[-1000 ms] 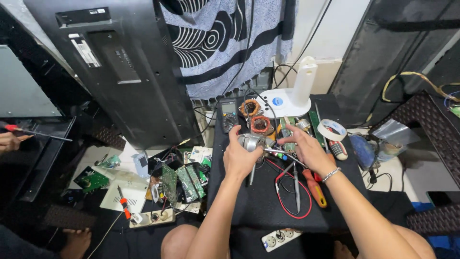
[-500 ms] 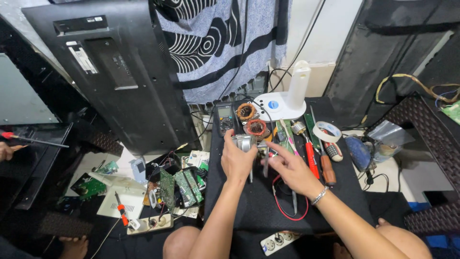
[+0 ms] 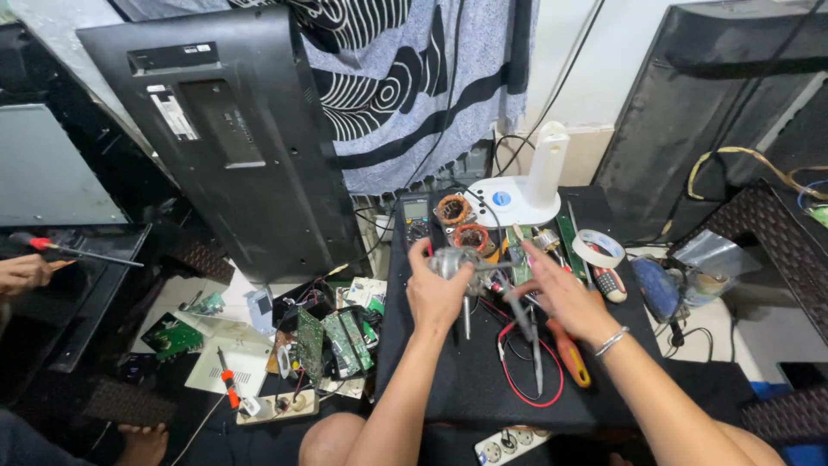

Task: Testing and repairing a small electric motor using a multimeter and screwdriver

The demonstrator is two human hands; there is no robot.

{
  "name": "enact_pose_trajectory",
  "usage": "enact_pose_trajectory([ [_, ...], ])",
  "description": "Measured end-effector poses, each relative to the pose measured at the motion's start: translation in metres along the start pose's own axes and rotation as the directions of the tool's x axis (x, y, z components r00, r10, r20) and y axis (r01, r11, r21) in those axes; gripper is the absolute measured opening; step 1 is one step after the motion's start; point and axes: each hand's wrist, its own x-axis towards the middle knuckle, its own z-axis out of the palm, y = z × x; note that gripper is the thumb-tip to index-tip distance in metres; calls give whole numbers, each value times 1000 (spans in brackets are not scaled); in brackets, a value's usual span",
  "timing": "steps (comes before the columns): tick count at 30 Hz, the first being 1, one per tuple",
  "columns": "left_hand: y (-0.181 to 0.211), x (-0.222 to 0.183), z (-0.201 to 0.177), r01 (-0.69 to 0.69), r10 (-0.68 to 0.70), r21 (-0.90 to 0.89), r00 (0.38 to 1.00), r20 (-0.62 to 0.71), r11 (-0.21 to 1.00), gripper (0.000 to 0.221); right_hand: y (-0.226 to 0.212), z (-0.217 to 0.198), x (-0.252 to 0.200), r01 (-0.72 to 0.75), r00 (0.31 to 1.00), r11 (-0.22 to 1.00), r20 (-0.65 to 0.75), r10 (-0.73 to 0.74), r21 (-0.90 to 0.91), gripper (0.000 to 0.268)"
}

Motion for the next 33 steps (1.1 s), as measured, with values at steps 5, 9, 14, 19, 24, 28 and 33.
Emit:
enact_pose_trajectory([
  [5,-20,24,13,87,-82,47,993,-86,995,84,20,20,1,137,979,934,101,-179,330,70],
  [9,-13,17,10,52,-49,105,998,-33,993,88,18,23,5,297,917,890,156,-366,346,76],
  [14,-19,8,14,-140,141,188,990,11,972,88,11,12,22,246,959,955,100,-264,165,84],
  [19,-21,7,10,-210,208,188,978,33,959,89,4,-3,27,88,994,992,58,-94,94,77],
  [24,-16,5,5,-139,137,88,990,21,986,88,31,-11,32,-25,999,987,46,18,157,68],
  [28,-19,11,10,-64,67,58,996,-57,996,85,37,1,27,-5,999,951,47,-9,310,56],
  [33,-28,21,15,-11,21,60,984,-177,998,84,23,33,9,-33,998,929,57,13,369,50],
])
